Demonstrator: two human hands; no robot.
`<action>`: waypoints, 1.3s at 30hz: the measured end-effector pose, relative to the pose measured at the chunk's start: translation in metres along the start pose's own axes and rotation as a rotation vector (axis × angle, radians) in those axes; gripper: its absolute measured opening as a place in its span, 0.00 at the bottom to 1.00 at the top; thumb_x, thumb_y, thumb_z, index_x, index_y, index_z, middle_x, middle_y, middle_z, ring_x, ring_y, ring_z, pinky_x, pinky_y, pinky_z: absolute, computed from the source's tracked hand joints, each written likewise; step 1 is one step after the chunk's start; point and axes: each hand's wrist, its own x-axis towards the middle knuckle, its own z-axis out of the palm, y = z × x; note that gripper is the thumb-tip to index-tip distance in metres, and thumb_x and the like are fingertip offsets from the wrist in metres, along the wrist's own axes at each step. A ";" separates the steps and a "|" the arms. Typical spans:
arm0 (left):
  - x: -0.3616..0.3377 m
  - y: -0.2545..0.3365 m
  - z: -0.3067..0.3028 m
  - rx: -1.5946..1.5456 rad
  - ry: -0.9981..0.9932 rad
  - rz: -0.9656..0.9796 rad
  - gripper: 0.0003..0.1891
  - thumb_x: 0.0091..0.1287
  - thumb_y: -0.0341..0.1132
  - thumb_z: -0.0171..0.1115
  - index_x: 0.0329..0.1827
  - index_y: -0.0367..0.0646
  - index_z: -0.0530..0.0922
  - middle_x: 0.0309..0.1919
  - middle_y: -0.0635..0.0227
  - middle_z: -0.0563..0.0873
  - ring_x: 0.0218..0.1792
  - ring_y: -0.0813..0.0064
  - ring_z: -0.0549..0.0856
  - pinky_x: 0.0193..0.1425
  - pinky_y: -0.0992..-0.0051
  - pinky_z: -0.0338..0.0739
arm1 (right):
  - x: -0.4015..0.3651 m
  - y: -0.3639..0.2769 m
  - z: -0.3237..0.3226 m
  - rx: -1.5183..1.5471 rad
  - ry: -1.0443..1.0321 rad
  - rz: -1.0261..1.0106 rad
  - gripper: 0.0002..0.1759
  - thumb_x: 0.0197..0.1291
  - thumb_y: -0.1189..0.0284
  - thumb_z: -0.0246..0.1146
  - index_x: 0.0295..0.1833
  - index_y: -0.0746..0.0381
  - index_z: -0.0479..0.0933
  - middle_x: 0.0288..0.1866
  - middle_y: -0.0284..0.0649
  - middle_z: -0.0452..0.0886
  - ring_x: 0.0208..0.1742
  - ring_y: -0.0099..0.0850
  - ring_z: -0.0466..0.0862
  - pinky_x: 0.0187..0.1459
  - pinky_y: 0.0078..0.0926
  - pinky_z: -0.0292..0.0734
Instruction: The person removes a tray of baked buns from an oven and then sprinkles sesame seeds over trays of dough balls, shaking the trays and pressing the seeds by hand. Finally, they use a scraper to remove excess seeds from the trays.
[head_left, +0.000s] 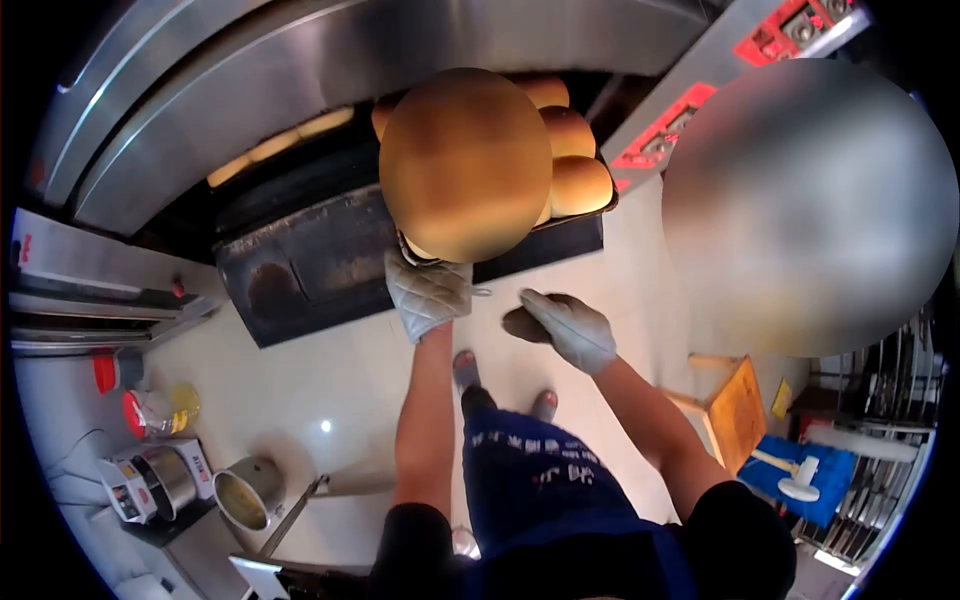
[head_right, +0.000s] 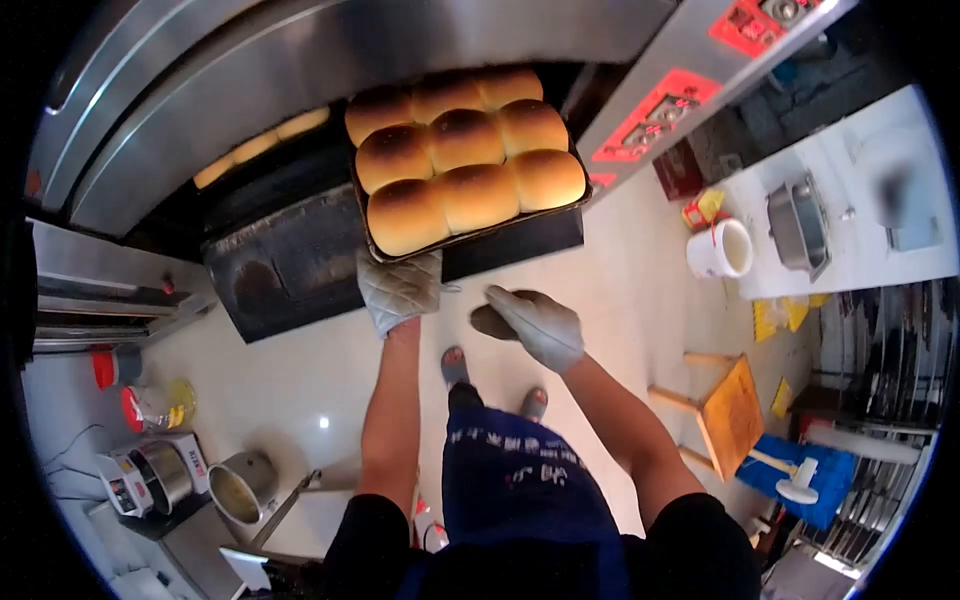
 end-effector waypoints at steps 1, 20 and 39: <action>0.011 -0.045 0.013 0.360 0.436 0.475 0.29 0.76 0.54 0.54 0.71 0.42 0.73 0.67 0.61 0.81 0.69 0.63 0.76 0.77 0.56 0.68 | -0.014 0.045 -0.017 0.180 0.015 0.039 0.34 0.77 0.47 0.54 0.64 0.68 0.81 0.59 0.36 0.88 0.51 0.25 0.88 0.59 0.19 0.77; -0.087 -0.166 0.020 1.979 1.336 0.398 0.21 0.79 0.40 0.50 0.71 0.44 0.67 0.65 0.60 0.80 0.61 0.65 0.85 0.61 0.60 0.87 | -0.026 0.102 -0.121 0.827 0.239 -0.068 0.33 0.81 0.48 0.45 0.73 0.65 0.68 0.66 0.47 0.81 0.60 0.39 0.85 0.56 0.40 0.86; -0.093 -0.093 0.035 1.472 1.313 0.551 0.25 0.84 0.50 0.43 0.74 0.45 0.69 0.67 0.65 0.80 0.66 0.66 0.82 0.68 0.65 0.81 | 0.037 0.118 -0.152 -0.415 0.264 -0.382 0.25 0.81 0.58 0.45 0.71 0.65 0.67 0.67 0.49 0.78 0.67 0.40 0.80 0.63 0.38 0.77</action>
